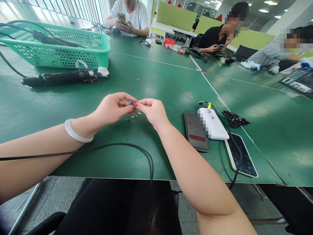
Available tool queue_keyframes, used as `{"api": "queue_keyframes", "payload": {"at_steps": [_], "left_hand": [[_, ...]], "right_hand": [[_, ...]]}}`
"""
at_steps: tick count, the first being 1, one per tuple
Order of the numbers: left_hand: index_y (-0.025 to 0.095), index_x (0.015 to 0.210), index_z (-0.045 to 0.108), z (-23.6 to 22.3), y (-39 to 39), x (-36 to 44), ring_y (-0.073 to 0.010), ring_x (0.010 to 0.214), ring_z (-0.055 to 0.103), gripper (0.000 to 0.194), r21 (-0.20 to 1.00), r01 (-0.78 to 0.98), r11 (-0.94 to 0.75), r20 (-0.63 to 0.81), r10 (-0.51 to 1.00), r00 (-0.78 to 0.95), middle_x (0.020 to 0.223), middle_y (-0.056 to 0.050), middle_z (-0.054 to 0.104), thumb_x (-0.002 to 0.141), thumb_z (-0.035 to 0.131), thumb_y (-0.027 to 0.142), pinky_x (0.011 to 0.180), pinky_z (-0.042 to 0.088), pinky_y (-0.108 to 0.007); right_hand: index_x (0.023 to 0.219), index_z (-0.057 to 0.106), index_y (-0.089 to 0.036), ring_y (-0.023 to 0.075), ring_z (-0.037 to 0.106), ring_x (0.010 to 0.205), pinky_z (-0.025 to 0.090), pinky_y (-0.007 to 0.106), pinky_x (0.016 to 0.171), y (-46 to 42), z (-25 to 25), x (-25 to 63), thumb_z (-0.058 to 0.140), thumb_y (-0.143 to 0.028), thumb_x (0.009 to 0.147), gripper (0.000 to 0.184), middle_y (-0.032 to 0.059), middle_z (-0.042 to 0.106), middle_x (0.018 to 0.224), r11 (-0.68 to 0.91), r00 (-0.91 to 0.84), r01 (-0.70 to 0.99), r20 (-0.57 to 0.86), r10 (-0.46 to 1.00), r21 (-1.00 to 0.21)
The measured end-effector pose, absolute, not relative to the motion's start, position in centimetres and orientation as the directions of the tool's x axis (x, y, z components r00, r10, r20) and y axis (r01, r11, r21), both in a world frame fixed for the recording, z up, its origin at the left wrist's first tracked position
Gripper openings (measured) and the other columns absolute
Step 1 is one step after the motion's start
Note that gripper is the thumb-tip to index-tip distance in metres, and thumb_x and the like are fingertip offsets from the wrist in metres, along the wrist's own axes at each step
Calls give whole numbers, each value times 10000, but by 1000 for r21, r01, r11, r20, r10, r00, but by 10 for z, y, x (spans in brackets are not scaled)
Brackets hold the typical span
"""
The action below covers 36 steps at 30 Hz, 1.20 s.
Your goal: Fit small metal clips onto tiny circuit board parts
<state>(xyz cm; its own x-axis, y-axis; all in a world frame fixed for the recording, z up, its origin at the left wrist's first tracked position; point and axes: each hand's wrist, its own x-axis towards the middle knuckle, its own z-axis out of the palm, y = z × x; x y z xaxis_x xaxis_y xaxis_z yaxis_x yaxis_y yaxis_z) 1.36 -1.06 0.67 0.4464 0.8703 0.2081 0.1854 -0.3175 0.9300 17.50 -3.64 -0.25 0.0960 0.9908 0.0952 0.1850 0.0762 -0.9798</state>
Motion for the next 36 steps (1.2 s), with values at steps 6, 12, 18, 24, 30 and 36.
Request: {"api": "queue_keyframes", "payload": {"at_steps": [6, 12, 18, 24, 30, 36], "left_hand": [[168, 936, 635, 8, -9, 13, -180, 699, 683, 198, 940, 177, -292, 167, 845, 508, 650, -24, 687, 749, 656, 228, 686, 529, -311], [142, 1001, 609, 5, -9, 17, -171, 784, 698, 179, 996, 50, -71, 35, 857, 515, 636, -22, 673, 827, 589, 183, 781, 552, -322], [131, 932, 595, -1, -1, 17, -136, 773, 689, 98, 999, -16, 50, -40, 923, 384, 785, -60, 702, 837, 572, 137, 784, 550, -281], [135, 907, 571, -2, 6, 15, -126, 729, 672, 93, 997, -1, 80, -78, 974, 213, 872, -73, 687, 818, 594, 144, 708, 550, -269], [128, 867, 558, -4, 6, 15, -135, 742, 675, 81, 994, 13, 112, -112, 970, 218, 815, -74, 683, 813, 612, 156, 737, 552, -283], [137, 855, 563, -5, 3, 14, -133, 746, 678, 103, 992, 10, 129, -125, 937, 326, 804, -71, 695, 794, 644, 155, 757, 553, -284]], "right_hand": [[709, 701, -166, 64, 412, 487, 355, 242, 486, -35, -2, 179, 783, -508, 536, 392, -18, 573, 560, 65, 40, 100, 69, 997, -993], [730, 724, -170, 114, 538, 586, 420, 274, 586, -35, -4, 178, 745, -447, 637, 292, 5, 611, 579, 90, 100, 189, 111, 989, -978], [842, 737, -187, 130, 559, 646, 436, 292, 637, -32, -9, 180, 639, -366, 753, 222, 18, 660, 684, 139, 86, 454, 198, 976, -880], [830, 731, -226, 139, 548, 718, 435, 317, 691, -31, -17, 181, 633, -199, 741, 135, 30, 651, 838, 184, -24, 784, 266, 964, -593], [714, 704, -211, 137, 511, 669, 407, 318, 651, -27, -21, 186, 644, -228, 745, 69, 36, 633, 817, 104, 10, 852, 215, 977, -513], [693, 657, -202, 122, 489, 647, 409, 301, 662, -29, -16, 183, 602, -234, 768, 99, 11, 613, 772, 231, -13, 768, 346, 938, -597]]}}
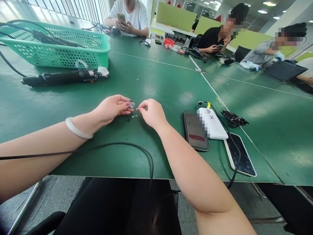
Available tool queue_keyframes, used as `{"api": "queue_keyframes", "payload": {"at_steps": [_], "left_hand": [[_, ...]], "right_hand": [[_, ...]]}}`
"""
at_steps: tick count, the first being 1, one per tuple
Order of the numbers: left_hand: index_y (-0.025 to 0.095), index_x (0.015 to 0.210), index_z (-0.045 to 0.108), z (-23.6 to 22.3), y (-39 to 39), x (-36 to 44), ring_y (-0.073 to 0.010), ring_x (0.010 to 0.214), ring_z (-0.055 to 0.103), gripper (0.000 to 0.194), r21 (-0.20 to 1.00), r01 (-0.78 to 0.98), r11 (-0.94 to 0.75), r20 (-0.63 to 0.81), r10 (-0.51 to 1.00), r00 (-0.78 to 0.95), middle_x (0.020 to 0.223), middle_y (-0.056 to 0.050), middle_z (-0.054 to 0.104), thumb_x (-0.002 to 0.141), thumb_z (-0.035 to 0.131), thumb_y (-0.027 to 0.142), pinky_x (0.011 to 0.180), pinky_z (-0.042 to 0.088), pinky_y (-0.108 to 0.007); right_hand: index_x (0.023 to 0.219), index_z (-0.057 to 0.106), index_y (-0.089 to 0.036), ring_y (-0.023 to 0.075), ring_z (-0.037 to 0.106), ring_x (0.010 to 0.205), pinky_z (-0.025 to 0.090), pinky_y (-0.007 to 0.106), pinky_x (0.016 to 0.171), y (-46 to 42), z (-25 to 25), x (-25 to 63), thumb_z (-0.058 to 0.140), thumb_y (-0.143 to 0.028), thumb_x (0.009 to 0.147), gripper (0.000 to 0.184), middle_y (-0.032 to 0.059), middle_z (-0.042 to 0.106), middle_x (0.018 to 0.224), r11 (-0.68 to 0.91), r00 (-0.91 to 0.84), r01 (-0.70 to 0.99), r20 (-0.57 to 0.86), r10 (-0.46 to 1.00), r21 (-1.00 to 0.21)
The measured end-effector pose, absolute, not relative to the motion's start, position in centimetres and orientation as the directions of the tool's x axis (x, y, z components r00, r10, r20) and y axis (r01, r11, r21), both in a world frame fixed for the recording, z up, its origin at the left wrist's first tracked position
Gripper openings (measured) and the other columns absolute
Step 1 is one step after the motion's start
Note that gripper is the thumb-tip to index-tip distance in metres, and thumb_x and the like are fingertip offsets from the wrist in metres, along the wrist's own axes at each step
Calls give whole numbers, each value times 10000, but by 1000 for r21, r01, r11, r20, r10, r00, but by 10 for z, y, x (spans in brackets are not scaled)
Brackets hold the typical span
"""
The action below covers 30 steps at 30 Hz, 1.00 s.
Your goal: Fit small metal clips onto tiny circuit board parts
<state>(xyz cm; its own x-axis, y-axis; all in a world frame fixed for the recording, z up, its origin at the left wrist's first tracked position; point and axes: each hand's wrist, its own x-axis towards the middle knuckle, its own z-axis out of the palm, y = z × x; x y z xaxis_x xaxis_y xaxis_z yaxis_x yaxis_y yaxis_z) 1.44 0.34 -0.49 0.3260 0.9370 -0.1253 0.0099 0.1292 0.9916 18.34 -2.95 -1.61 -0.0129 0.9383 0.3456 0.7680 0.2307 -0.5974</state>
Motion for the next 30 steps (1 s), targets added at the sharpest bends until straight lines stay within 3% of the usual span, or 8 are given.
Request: {"api": "queue_keyframes", "payload": {"at_steps": [5, 15, 19, 22, 26, 30], "left_hand": [[137, 857, 568, -5, 1, 14, -130, 739, 681, 130, 991, -10, 131, -115, 897, 426, 756, -54, 697, 775, 668, 153, 791, 555, -314], [137, 857, 559, -5, 0, 15, -106, 680, 674, 170, 983, -94, 161, -95, 867, 489, 711, -20, 687, 745, 680, 96, 826, 551, -323], [155, 1035, 610, -5, 1, 15, -107, 769, 680, 276, 966, -143, 215, -109, 844, 526, 830, -33, 705, 769, 648, 91, 851, 542, -290], [142, 1014, 655, -8, 4, 14, -111, 815, 681, 236, 953, -173, 247, -124, 843, 523, 938, -57, 698, 788, 619, 87, 893, 529, -279], [121, 1002, 662, -11, 8, 13, -120, 833, 680, 221, 934, -222, 279, -154, 877, 456, 956, -70, 681, 803, 583, 62, 924, 523, -275], [69, 1011, 640, -10, 9, 13, -138, 839, 676, 211, 911, -282, 300, -192, 916, 353, 950, -98, 658, 830, 535, 53, 928, 524, -281]], "right_hand": [[704, 634, -198, 110, 478, 625, 422, 286, 637, -39, -5, 171, 605, -253, 769, 90, 10, 629, 810, 332, 14, 674, 460, 888, -661], [647, 653, -194, 114, 500, 615, 433, 289, 634, -43, -5, 164, 628, -221, 739, 99, 5, 637, 726, 297, 89, 642, 454, 886, -706], [703, 687, -195, 125, 548, 680, 442, 284, 652, -43, -4, 163, 607, -238, 776, 117, 16, 658, 780, 342, 65, 587, 464, 884, -734], [804, 709, -196, 131, 571, 734, 445, 285, 671, -41, -3, 168, 560, -279, 826, 172, 30, 676, 852, 348, 96, 533, 463, 881, -771], [829, 719, -198, 115, 528, 649, 424, 285, 650, -38, -3, 175, 568, -291, 820, 177, 21, 676, 825, 269, 103, 586, 400, 911, -764], [780, 724, -206, 116, 517, 652, 400, 276, 635, -40, -7, 171, 672, -288, 731, 109, 7, 649, 780, 233, -80, 703, 251, 965, -672]]}}
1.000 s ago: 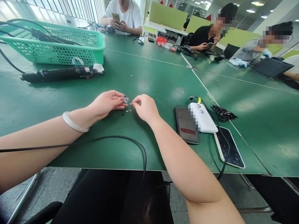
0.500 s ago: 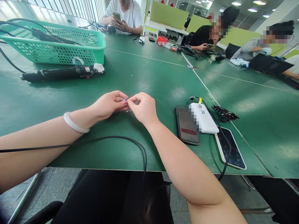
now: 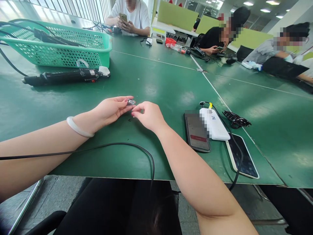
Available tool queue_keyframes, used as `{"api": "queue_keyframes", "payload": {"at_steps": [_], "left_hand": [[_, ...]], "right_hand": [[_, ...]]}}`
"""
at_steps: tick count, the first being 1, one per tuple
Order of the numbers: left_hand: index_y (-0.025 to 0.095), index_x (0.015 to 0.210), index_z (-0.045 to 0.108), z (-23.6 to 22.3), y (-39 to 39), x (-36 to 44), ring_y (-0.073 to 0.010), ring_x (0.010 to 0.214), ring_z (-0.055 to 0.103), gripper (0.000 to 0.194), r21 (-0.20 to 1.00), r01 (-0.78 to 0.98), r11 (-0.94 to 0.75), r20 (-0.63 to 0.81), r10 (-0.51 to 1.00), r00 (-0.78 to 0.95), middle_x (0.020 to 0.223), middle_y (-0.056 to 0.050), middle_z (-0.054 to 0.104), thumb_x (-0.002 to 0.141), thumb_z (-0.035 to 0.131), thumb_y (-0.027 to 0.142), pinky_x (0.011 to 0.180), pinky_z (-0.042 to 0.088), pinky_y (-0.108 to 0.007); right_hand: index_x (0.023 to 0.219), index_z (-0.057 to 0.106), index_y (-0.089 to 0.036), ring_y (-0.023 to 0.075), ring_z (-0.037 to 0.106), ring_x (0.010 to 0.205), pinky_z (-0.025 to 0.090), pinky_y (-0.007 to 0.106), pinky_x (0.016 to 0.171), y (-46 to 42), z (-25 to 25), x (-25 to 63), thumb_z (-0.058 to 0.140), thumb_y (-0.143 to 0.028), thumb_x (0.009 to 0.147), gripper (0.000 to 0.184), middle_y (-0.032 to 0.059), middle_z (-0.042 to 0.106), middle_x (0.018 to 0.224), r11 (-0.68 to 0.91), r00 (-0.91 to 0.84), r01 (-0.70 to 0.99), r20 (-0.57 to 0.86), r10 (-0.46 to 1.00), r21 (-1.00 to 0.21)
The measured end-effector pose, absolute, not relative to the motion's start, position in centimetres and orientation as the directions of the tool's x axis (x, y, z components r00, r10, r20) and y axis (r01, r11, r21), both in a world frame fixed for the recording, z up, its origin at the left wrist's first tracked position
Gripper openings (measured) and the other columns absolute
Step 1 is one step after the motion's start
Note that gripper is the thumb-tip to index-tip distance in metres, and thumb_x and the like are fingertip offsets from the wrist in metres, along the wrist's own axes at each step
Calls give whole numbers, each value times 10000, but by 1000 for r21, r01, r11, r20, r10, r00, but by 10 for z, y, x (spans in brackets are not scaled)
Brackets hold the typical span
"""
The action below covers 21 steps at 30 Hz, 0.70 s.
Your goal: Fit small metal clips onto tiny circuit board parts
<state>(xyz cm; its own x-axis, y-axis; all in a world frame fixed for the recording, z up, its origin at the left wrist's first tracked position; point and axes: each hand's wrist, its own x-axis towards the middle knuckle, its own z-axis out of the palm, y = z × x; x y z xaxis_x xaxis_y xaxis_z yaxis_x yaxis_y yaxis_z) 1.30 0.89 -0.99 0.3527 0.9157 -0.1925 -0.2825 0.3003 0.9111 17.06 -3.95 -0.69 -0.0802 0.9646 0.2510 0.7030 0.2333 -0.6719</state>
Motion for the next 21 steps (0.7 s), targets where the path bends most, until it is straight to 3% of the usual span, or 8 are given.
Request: {"api": "queue_keyframes", "payload": {"at_steps": [6, 9, 16, 21], "left_hand": [[74, 995, 609, -9, 9, 14, -136, 820, 673, 193, 910, -291, 294, -207, 933, 294, 929, -91, 638, 845, 494, 35, 911, 527, -295], [80, 985, 603, -9, 8, 14, -131, 809, 668, 180, 919, -273, 284, -200, 933, 299, 922, -86, 633, 850, 492, 41, 913, 522, -305], [89, 961, 604, -3, 4, 16, -120, 777, 655, 163, 941, -192, 279, -210, 926, 315, 914, -72, 620, 859, 483, 49, 899, 516, -317], [87, 969, 598, -2, 3, 16, -115, 763, 650, 165, 943, -181, 279, -211, 924, 320, 898, -70, 625, 861, 480, 47, 885, 515, -315]], "right_hand": [[764, 725, -216, 126, 530, 718, 385, 272, 646, -42, -12, 157, 647, -240, 757, 81, 13, 631, 811, 316, -255, 808, 188, 948, -497], [735, 721, -210, 127, 528, 708, 382, 277, 643, -41, -13, 158, 575, -224, 803, 162, 20, 624, 793, 342, -280, 816, 198, 939, -466], [726, 721, -205, 129, 549, 691, 410, 284, 646, -36, -10, 176, 569, -226, 794, 168, 20, 660, 794, 238, -124, 788, 232, 965, -568], [731, 743, -230, 134, 560, 695, 414, 292, 646, -36, -9, 183, 603, -208, 768, 146, 14, 673, 796, 228, -194, 790, 120, 974, -569]]}}
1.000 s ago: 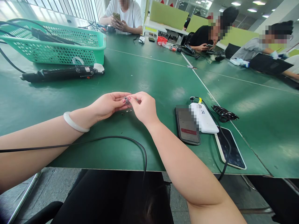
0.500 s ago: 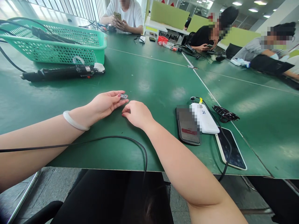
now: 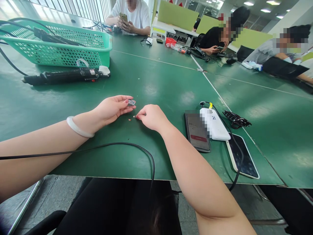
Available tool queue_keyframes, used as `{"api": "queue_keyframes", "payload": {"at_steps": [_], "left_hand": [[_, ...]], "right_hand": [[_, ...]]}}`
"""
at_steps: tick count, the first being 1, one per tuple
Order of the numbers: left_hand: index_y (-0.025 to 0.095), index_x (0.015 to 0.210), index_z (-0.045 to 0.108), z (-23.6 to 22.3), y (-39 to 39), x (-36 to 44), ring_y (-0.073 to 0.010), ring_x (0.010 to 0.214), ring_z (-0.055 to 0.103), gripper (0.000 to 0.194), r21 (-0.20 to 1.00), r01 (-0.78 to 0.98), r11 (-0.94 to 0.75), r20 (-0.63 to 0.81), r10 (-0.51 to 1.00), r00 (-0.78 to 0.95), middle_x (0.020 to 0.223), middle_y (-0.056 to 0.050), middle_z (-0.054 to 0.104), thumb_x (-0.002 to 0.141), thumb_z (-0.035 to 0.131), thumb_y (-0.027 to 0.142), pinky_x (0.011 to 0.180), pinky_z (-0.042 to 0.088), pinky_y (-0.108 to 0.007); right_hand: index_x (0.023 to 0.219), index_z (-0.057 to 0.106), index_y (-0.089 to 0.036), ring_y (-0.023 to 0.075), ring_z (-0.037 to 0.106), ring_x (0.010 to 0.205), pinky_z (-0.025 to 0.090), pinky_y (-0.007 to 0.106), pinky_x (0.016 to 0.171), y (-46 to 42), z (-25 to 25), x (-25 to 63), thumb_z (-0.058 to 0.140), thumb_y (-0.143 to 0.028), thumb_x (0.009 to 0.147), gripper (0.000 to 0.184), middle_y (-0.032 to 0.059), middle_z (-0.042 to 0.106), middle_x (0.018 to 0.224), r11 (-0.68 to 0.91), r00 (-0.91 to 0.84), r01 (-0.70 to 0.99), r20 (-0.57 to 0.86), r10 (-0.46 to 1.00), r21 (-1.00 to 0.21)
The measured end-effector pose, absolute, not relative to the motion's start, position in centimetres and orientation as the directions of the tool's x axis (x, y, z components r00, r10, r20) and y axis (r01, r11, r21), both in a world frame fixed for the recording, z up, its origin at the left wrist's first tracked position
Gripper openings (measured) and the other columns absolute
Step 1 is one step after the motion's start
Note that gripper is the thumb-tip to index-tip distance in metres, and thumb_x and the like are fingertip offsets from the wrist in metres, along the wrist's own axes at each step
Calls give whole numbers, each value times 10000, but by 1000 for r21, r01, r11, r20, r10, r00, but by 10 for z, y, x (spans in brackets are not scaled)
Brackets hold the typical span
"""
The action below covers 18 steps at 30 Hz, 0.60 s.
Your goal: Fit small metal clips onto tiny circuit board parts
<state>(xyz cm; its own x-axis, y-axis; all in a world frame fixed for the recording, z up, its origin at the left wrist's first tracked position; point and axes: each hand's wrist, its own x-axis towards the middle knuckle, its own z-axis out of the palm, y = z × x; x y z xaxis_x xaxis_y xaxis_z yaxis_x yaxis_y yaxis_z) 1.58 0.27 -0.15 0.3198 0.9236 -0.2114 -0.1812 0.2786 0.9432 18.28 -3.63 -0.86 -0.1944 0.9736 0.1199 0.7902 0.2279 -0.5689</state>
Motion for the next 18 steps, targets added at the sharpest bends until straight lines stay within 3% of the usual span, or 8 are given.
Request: {"api": "queue_keyframes", "payload": {"at_steps": [5, 8, 18], "left_hand": [[85, 967, 597, -2, 3, 15, -110, 752, 647, 167, 944, -186, 274, -205, 925, 320, 883, -67, 619, 863, 472, 44, 878, 515, -312], [87, 961, 595, -3, 4, 16, -109, 751, 645, 170, 943, -193, 271, -200, 926, 321, 873, -71, 624, 864, 465, 39, 871, 517, -308], [94, 940, 607, -3, 4, 17, -95, 728, 619, 165, 950, -167, 264, -203, 927, 315, 839, -62, 632, 868, 465, 50, 823, 517, -282]], "right_hand": [[821, 739, -237, 130, 540, 726, 393, 280, 641, -40, -8, 173, 632, -233, 772, 117, 13, 643, 805, 335, -283, 793, 180, 942, -508], [777, 717, -214, 131, 525, 725, 370, 272, 618, -41, -8, 165, 649, -252, 764, 80, 15, 620, 797, 353, -302, 818, 183, 936, -454], [777, 621, -182, 147, 539, 739, 304, 282, 566, -42, -16, 156, 460, -209, 872, 189, 35, 615, 902, 435, -390, 884, 243, 888, -173]]}}
